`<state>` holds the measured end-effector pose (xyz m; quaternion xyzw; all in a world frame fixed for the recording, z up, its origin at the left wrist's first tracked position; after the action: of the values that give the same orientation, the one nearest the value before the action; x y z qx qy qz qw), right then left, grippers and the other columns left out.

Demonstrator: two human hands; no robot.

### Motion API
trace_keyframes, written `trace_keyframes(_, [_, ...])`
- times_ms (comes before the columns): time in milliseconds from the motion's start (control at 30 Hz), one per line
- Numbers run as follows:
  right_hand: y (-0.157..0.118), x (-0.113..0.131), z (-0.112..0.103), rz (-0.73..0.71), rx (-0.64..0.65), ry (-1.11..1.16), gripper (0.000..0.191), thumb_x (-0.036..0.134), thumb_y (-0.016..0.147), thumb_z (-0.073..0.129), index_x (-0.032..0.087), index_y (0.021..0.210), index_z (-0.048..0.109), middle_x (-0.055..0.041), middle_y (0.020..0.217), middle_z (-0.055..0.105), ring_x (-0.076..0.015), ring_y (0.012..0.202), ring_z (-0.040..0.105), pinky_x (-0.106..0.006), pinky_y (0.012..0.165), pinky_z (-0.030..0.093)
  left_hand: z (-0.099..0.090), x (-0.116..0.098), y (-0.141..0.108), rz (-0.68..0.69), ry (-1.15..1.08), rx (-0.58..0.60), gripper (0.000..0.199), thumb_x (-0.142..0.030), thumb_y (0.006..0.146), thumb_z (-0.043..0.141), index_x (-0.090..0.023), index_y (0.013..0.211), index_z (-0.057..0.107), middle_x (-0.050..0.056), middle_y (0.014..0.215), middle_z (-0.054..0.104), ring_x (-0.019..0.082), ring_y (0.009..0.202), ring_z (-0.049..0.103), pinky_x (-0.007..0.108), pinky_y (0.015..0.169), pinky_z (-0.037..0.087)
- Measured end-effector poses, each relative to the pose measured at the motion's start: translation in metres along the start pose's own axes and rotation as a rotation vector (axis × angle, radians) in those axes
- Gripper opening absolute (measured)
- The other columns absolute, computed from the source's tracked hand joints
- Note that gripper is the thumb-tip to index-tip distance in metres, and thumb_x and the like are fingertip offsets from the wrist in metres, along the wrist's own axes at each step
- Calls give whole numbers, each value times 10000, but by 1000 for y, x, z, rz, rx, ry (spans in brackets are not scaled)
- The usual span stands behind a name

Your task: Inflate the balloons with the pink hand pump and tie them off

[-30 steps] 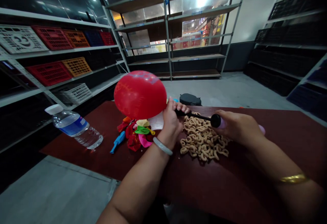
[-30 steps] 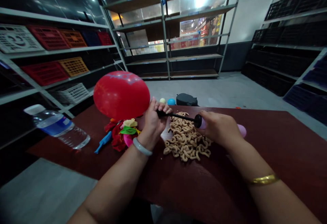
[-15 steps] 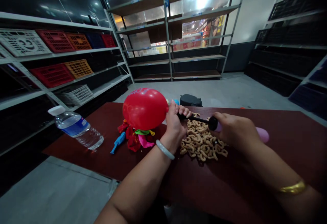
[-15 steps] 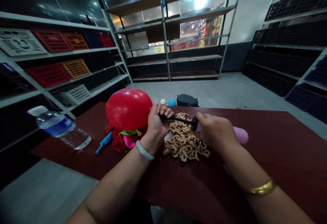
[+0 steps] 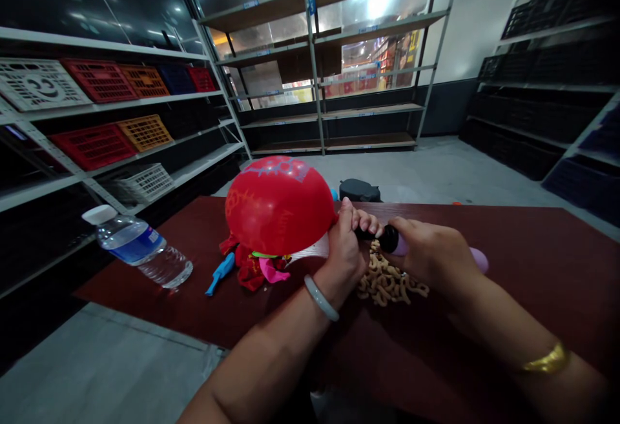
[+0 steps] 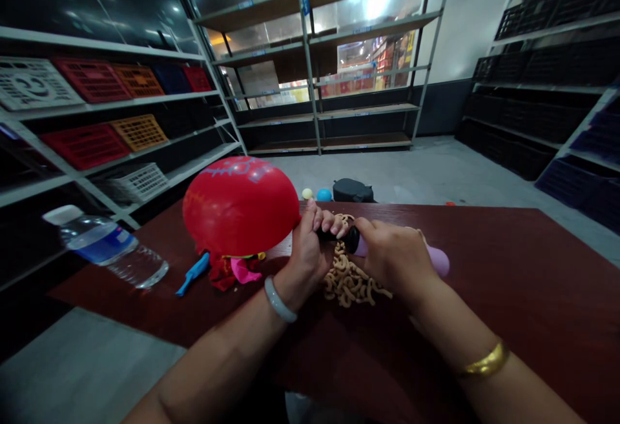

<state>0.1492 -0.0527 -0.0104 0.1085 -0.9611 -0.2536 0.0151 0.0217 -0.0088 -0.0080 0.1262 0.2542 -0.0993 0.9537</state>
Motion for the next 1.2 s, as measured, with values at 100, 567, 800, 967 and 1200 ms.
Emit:
trace_keyframes(100, [2,-4,8,-7,46,33,409,553,828,589,238,1086,624,-58,950,750,-247,779,693,-324,571,345,-8,-3,8,-10,9,-55,488,-440,943,553,-183,580,352,-39,528,344,100,500,406,264,539,361])
trace_keyframes(567, [3,-45,8,74,100,-110,407,540,767,638,250,1052,639,-36,921,750,-237,751,692,-316,537,311,-37,-66,42,87,-124,-132,451,-344,977,501,-191,589,329,-53,505,303,83,436,345,233,466,282])
trace_keyframes(800, [1,-21,13,30,63,-139,441,534,812,586,208,1108,612,-74,947,743,-235,714,680,-324,523,269,-23,-26,27,15,-80,-89,492,-399,959,536,-186,574,314,-49,509,303,82,451,356,233,484,305])
trace_keyframes(967, [1,-7,8,37,66,-84,403,550,817,581,226,1056,607,-61,894,740,-233,704,677,-325,535,269,-14,2,14,-42,-21,-36,513,-466,935,562,-182,577,330,-44,519,325,95,489,397,254,535,351])
trace_keyframes(1200, [0,-2,5,23,30,-66,413,578,833,552,224,1039,611,-68,884,743,-236,674,673,-320,531,262,-10,11,6,-53,39,-42,523,-501,911,586,-185,581,332,-43,537,342,100,512,402,273,566,372])
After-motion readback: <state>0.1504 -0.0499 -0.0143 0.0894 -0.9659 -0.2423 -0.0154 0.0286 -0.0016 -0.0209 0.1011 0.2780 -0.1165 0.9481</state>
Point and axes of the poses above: each hand's wrist, its own y-axis towards the middle knuckle, its own z-axis out of the palm, x = y × z, the point moved 3 cm from there along y, towards the middle knuckle
